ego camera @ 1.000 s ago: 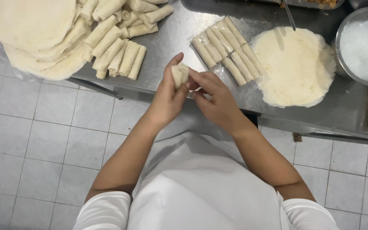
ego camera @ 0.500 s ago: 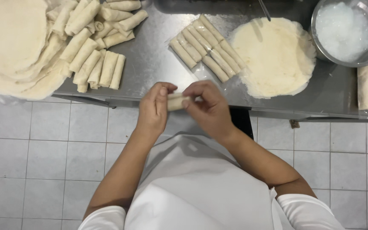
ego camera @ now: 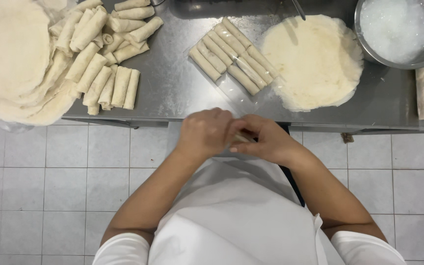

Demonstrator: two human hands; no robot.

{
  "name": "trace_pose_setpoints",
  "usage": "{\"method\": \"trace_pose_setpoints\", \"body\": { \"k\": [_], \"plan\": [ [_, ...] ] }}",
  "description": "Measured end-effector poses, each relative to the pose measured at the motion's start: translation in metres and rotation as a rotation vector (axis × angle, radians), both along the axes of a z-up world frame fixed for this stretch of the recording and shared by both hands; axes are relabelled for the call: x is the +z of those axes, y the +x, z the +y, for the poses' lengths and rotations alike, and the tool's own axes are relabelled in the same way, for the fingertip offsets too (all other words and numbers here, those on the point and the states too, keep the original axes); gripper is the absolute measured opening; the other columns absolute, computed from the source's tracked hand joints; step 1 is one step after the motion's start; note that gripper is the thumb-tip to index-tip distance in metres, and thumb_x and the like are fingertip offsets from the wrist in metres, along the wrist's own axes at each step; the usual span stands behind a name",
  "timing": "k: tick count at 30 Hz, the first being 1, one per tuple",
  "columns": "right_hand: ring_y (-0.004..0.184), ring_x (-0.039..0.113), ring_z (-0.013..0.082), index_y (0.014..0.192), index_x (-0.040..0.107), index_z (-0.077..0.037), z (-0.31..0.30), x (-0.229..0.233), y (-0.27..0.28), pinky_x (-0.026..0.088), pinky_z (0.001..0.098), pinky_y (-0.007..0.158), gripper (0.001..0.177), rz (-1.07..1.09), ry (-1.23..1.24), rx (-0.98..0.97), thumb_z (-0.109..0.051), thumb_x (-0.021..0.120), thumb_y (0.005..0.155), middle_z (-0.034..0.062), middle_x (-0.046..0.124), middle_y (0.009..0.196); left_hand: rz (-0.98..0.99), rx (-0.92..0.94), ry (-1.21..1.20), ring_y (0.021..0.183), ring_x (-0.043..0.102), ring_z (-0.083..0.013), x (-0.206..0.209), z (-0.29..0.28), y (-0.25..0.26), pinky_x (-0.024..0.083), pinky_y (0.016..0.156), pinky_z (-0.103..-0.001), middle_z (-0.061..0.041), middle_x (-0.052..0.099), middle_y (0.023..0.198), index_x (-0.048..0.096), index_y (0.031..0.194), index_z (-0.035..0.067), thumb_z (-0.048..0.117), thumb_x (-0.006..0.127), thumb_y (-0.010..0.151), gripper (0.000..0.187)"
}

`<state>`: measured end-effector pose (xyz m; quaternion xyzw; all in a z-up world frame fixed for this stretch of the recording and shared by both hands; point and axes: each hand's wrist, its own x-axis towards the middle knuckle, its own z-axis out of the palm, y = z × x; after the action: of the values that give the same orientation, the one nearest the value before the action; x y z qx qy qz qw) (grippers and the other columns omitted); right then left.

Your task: The person packages pre-rolled food items by hand into plastic sleeves, adds a pink label to each bag, and stacks them on a metal prep table.

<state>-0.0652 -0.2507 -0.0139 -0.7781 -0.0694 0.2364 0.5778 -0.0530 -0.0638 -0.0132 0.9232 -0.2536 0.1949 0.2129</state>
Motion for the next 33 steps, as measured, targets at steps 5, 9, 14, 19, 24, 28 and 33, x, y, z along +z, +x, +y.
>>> {"method": "trace_pose_setpoints", "body": {
  "k": [5, 9, 14, 19, 24, 28, 33],
  "plan": [
    [0.095, 0.068, 0.0358, 0.107, 0.073, 0.0, -0.041, 0.038, 0.009, 0.055, 0.046, 0.078, 0.039, -0.078, -0.286, -0.001, -0.02, 0.081, 0.075, 0.0219, 0.071, 0.098, 0.006, -0.079, 0.075, 0.051, 0.061, -0.0198, 0.009, -0.016, 0.013, 0.053, 0.049, -0.028, -0.003, 0.052, 0.055, 0.057, 0.076, 0.012, 0.045, 0.044, 0.1, 0.043],
    [0.09, 0.07, 0.0422, 0.108, 0.072, 0.006, -0.072, 0.08, 0.023, 0.058, 0.0459, 0.072, 0.034, -0.306, -0.567, -0.044, -0.011, 0.078, 0.079, 0.0272, 0.071, 0.094, -0.19, 0.019, 0.261, 0.054, 0.06, -0.012, -0.009, -0.029, 0.024, 0.049, 0.047, -0.023, 0.004, 0.055, 0.064, 0.059, 0.117, 0.016, 0.055, 0.055, 0.092, 0.046],
    [0.101, 0.064, 0.0384, 0.109, 0.072, 0.0, -0.067, 0.015, 0.044, 0.052, 0.0436, 0.086, 0.036, -0.598, -0.394, 0.075, -0.013, 0.081, 0.077, 0.0188, 0.07, 0.098, -0.18, 0.091, 0.353, 0.052, 0.059, -0.0124, -0.033, -0.049, 0.019, 0.05, 0.044, -0.025, 0.003, 0.055, 0.061, 0.041, 0.143, 0.008, 0.022, 0.058, 0.086, 0.061],
    [0.1, 0.066, 0.0282, 0.112, 0.073, -0.007, -0.035, 0.02, 0.047, 0.052, 0.0365, 0.086, 0.035, -0.662, -0.616, 0.117, -0.028, 0.077, 0.084, 0.0104, 0.071, 0.099, -0.276, 0.067, 0.329, 0.047, 0.051, -0.012, -0.033, -0.022, 0.019, 0.046, 0.042, -0.022, 0.003, 0.046, 0.057, 0.036, 0.15, 0.008, 0.013, 0.053, 0.084, 0.069],
    [0.044, 0.056, 0.0237, 0.103, 0.068, 0.006, -0.003, -0.023, 0.046, 0.043, 0.0315, 0.035, 0.035, 0.319, 0.28, -0.332, -0.026, 0.068, 0.089, 0.0147, 0.055, 0.057, -0.445, -0.002, 0.043, 0.054, 0.053, -0.0115, -0.042, -0.017, 0.026, 0.048, 0.044, -0.022, 0.003, 0.051, 0.068, 0.045, 0.144, 0.01, 0.011, 0.05, 0.087, 0.057],
    [0.094, 0.071, 0.029, 0.11, 0.072, -0.007, -0.012, -0.045, 0.039, 0.056, 0.0384, 0.07, 0.039, -0.049, -0.245, -0.272, -0.038, 0.074, 0.087, 0.013, 0.073, 0.093, -0.456, -0.029, 0.037, 0.054, 0.051, -0.0111, -0.043, -0.02, 0.019, 0.047, 0.045, -0.021, 0.003, 0.049, 0.069, 0.045, 0.144, 0.011, 0.01, 0.047, 0.088, 0.057],
    [0.101, 0.068, 0.0312, 0.126, 0.057, 0.008, 0.0, -0.006, 0.007, 0.057, 0.0421, 0.087, 0.053, -0.065, 0.236, -0.373, 0.009, 0.074, 0.076, 0.0203, 0.066, 0.103, -0.369, -0.07, 0.017, 0.056, 0.054, -0.0165, -0.038, -0.02, 0.011, 0.049, 0.047, -0.025, -0.002, 0.05, 0.069, 0.051, 0.137, 0.007, 0.009, 0.056, 0.086, 0.051]
  ]
}}
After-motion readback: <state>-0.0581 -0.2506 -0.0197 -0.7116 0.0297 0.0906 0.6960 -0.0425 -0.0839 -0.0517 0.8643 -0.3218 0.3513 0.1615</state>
